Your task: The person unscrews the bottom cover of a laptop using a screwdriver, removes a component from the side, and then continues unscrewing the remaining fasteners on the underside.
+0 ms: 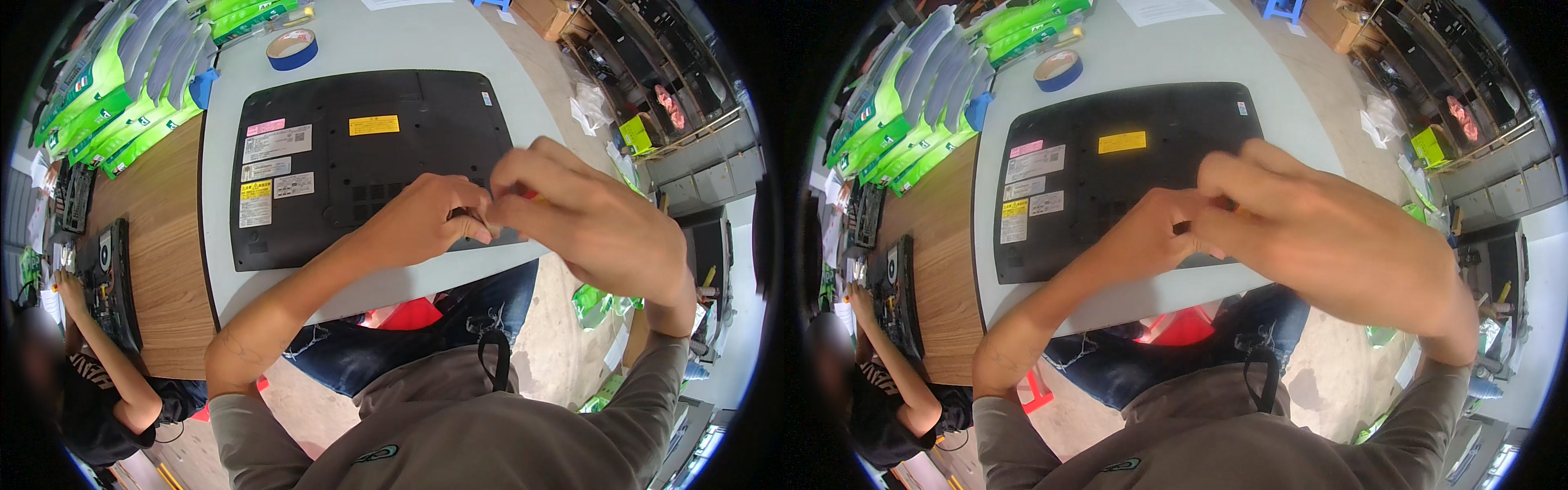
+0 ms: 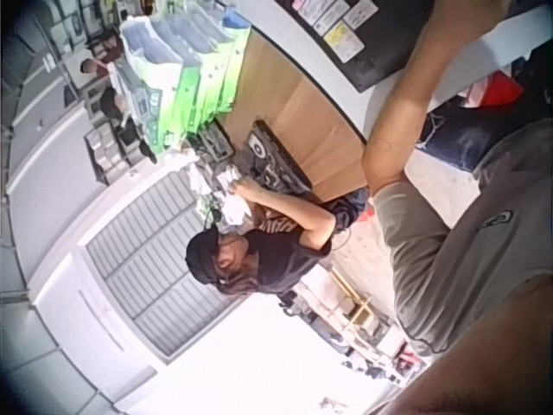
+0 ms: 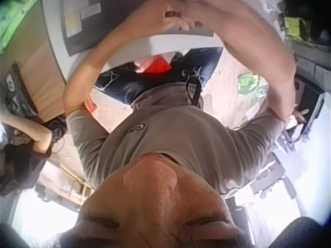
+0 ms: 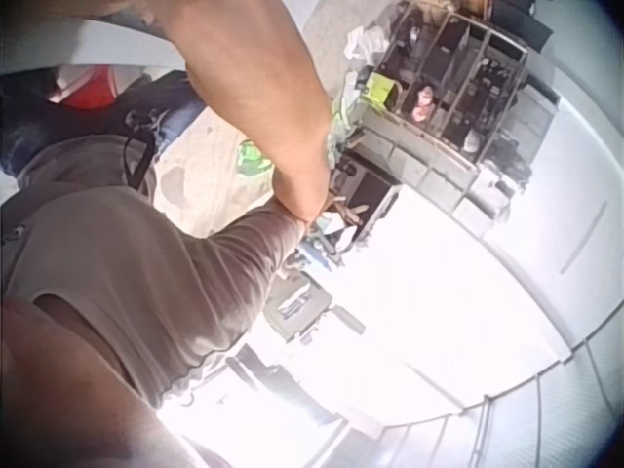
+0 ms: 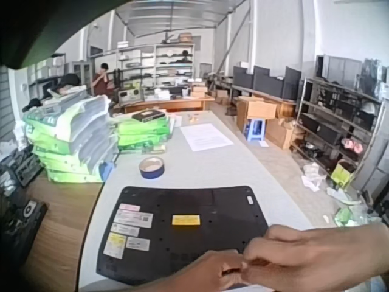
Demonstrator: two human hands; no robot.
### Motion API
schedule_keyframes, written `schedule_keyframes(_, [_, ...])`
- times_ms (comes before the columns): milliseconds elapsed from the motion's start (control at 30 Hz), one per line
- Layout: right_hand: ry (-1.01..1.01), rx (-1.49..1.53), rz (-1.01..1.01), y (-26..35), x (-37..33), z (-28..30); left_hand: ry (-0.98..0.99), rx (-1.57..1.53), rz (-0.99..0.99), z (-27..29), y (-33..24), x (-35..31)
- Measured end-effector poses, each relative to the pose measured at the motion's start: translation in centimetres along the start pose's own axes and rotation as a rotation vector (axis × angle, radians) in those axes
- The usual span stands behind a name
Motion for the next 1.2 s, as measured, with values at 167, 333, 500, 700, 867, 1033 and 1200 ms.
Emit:
schedule_keyframes(167, [0.186, -0.179, -0.197, -0.2, -1.0, -0.5, -0.059, 0.071, -0.023, -0.4, 0.3, -0.2])
schedule_keyframes(333, [-0.042, -0.108, 0.13, 0.8, -0.3, -0.3, -0.106, 0.159, -0.103, -0.1, -0.3, -0.4])
schedule_keyframes(500, [0.045, -0.132, -0.125, 0.6, -0.6, -0.2, -0.096, 0.178, -0.092, -0.2, -0.3, -0.2])
schedule_keyframes(700, [0.055, -0.172, -0.081, 0.3, -0.7, -0.1, -0.041, 0.128, -0.189, -0.2, -0.1, -0.2])
schedule_keyframes(867, [0.043, -0.064, -0.042, 0.9, -1.2, 0.2, -0.043, 0.153, -0.12, -0.4, 0.4, -0.1])
schedule_keyframes(1033, [0.015, -0.013, -0.308, 0.5, -1.3, -0.3, -0.096, 0.261, -0.151, -0.1, -0.4, -0.7])
schedule_keyframes(1200, [-0.037, -0.052, -0.242, 0.7, -1.0, -0.1, -0.147, 0.225, -0.27, -0.2, -0.7, -0.4])
Point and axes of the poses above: each hand's wrist, its own x-axis towards the middle knuckle, its own z-axis out of the back of the hand, y = z × x, the point moved 5 cm from there along x, towards the middle knuckle, and after that the axes turned 8 degrees about -y, right-handed, at the moved point
